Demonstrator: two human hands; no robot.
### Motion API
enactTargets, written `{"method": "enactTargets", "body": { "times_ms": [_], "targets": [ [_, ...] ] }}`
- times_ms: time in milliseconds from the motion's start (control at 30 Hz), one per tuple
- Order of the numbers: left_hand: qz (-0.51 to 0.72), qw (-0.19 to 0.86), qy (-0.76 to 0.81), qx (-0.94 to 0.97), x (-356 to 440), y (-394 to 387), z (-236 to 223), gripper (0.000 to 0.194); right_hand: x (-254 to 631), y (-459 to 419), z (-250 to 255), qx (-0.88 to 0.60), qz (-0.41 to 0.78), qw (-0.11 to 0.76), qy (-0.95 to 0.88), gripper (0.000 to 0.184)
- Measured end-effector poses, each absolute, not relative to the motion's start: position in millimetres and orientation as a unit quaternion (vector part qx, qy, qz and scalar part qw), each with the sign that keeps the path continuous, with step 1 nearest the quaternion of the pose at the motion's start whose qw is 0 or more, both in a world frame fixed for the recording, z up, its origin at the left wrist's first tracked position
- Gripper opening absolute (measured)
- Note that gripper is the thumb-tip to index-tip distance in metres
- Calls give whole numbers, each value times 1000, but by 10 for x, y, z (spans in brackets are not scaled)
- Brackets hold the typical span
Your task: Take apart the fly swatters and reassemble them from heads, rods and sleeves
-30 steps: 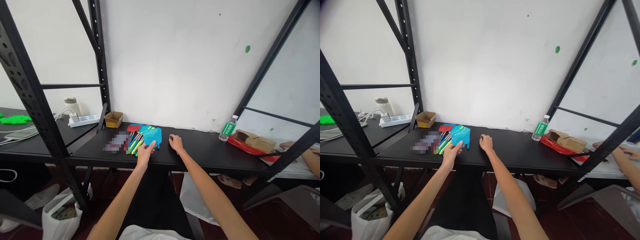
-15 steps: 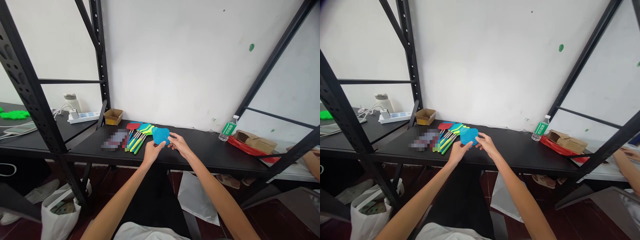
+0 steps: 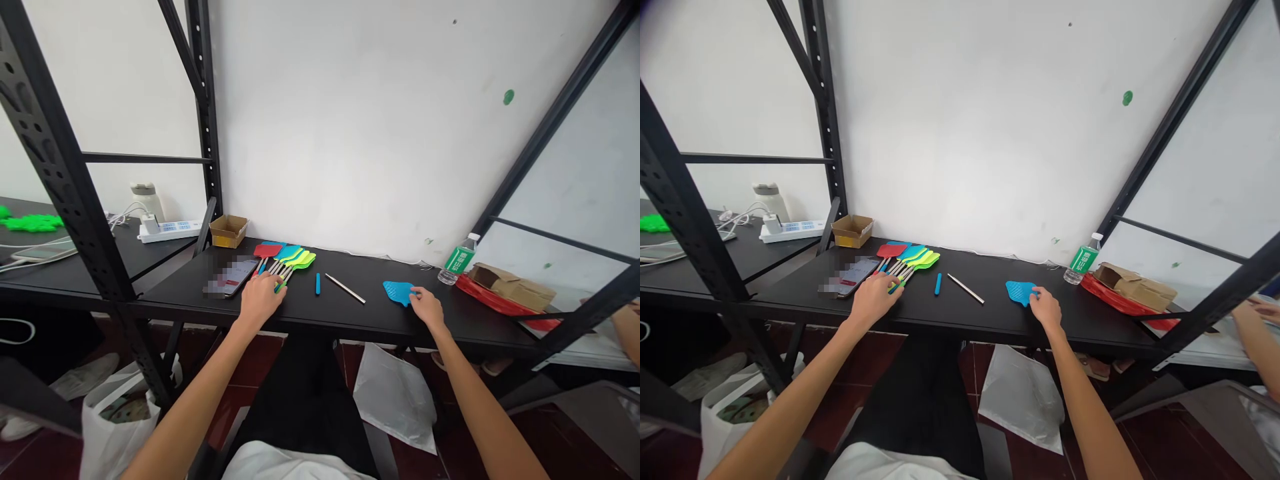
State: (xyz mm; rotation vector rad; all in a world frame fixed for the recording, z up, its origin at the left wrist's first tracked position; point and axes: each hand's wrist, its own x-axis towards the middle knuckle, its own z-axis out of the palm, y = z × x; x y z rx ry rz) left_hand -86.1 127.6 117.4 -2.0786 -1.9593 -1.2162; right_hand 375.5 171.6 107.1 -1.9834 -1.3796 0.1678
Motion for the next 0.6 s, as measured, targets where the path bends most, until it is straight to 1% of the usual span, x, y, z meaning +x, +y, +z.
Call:
{"method": "enactTargets", "body": {
  "times_ms": [100, 200, 333, 467, 600],
  "targets": [
    [-313, 65, -662, -678, -894, 1284, 1154, 17, 3656, 1624, 1021, -799, -33, 275, -534, 36],
    [-272, 86, -682, -673, -870, 1263, 1149, 18, 3339, 1546, 1050, -759, -82, 282, -581, 34],
    [-261, 100, -690, -667, -911, 1222, 1183, 21, 2778, 1462, 1122, -666, -61, 276, -690, 32],
    [-240, 59, -698, -672, -991, 1164, 1283, 25, 2374, 1387, 1136, -678, -30, 243, -693, 35],
    [-229, 30, -692, -684, -979, 1109, 1369, 21, 2223, 1292, 1108, -688, -35, 243, -683, 33]
  ]
}}
